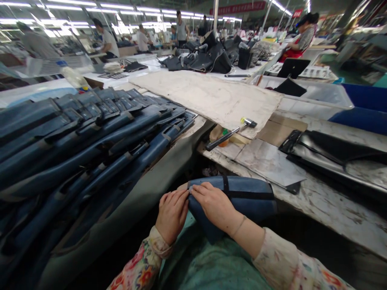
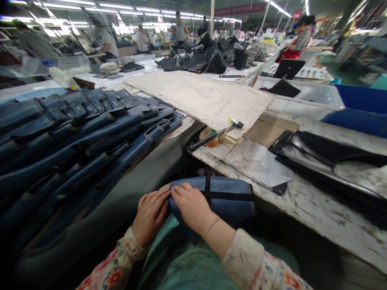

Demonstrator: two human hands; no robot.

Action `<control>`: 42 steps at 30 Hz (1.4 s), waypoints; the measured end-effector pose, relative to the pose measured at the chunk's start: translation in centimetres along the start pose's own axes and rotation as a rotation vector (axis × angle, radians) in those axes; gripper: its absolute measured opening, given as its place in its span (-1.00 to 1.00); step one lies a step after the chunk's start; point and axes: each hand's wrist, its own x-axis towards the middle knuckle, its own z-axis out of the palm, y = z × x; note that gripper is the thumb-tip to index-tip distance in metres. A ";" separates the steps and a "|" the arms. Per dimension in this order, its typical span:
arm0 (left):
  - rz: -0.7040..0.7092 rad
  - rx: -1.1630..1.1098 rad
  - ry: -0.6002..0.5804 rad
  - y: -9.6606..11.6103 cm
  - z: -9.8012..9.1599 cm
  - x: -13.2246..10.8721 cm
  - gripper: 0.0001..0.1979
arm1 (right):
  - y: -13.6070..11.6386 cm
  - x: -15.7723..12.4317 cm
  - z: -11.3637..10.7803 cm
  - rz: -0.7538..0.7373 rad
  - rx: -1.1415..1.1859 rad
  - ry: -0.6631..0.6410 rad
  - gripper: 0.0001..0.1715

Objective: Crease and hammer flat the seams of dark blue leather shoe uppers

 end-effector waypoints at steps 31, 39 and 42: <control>0.093 -0.030 -0.145 1.4 -1.5 7.4 -0.75 | 4.3 -14.2 -0.7 0.292 -0.227 0.255 -0.54; -0.067 -0.077 -0.249 5.5 2.9 22.4 -0.58 | 3.2 -13.8 0.5 0.385 -0.165 0.351 -0.50; -0.105 -0.158 -0.296 6.2 4.6 24.0 -0.69 | 3.2 -13.7 0.4 0.373 -0.164 0.373 -0.53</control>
